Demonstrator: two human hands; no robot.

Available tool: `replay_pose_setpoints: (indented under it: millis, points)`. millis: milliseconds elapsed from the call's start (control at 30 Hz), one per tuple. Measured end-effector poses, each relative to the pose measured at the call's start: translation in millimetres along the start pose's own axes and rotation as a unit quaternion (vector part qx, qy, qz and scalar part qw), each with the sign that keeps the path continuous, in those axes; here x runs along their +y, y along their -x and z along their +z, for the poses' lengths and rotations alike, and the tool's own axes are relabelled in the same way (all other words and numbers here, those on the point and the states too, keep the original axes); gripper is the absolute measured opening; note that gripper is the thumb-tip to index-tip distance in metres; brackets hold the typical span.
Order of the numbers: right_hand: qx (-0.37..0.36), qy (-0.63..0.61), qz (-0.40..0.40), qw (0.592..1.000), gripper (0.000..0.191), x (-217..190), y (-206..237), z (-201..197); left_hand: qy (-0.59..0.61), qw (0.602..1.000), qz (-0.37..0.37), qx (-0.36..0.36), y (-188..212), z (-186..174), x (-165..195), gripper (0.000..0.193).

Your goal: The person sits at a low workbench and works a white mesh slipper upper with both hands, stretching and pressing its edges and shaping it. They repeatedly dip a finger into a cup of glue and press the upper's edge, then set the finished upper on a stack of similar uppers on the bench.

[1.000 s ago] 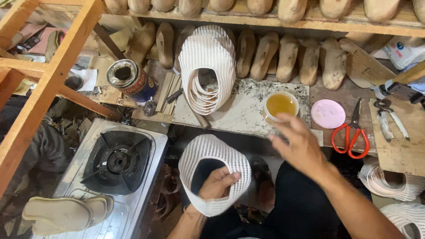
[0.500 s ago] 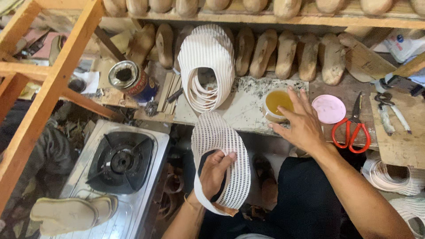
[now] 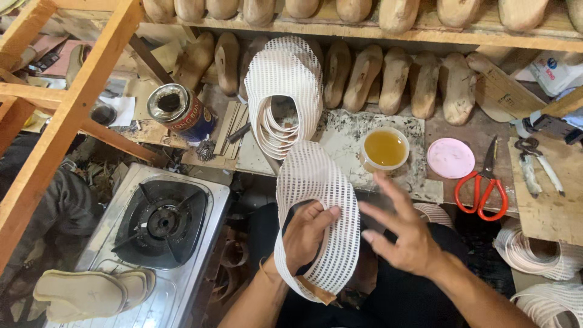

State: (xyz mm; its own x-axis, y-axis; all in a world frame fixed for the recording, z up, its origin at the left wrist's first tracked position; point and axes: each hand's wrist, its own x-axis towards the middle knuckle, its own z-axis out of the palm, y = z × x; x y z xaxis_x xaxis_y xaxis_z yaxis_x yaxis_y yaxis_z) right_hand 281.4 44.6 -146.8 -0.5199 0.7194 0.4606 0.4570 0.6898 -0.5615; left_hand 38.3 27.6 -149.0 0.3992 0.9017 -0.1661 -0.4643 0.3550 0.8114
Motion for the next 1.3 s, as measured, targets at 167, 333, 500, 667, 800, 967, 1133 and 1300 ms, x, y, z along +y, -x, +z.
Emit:
replay_pose_setpoints:
  millis: [167, 333, 500, 667, 800, 967, 1133, 1300]
  points:
    - [0.020, -0.008, -0.042, 0.999, 0.050, 2.6, -1.2, 9.6, 0.166, 0.985, -0.036, -0.027, -3.7, 1.2, -10.6, 0.026]
    - [0.007, -0.057, -0.023, 0.998, 0.050, 8.0, -1.6, 6.3, 0.189, 0.980, -0.056, -0.038, -1.4, -3.0, -17.4, 0.025]
    - [0.048, 0.029, -0.104, 0.993, 0.051, 6.3, -3.3, 1.5, 0.177, 0.984, -0.018, -0.016, -3.0, -4.4, -9.6, 0.023]
    - [0.038, 0.087, -0.104, 0.990, 0.051, 2.5, -4.8, 1.8, -0.265, 0.956, 0.123, -0.006, 6.1, -2.1, 7.8, 0.027]
    - [0.034, 0.029, -0.067, 0.997, 0.046, -7.8, -5.2, 4.2, -0.125, 0.985, 0.111, 0.034, 3.6, -1.2, 12.0, 0.027]
    - [0.028, -0.166, 0.116, 0.979, 0.056, -28.1, -3.3, 17.3, -0.022, 0.998, 0.014, 0.064, -2.8, -4.9, -9.9, 0.020]
    - [-0.057, -0.068, 0.213, 0.973, 0.053, -2.7, -18.4, 7.6, -0.217, 0.973, -0.052, 0.055, 2.7, -25.3, -30.0, 0.025]
    - [0.032, 0.225, 0.107, 0.968, 0.048, 56.1, -56.4, -9.7, -0.072, 0.984, -0.100, 0.129, 19.7, -30.8, -41.5, 0.021]
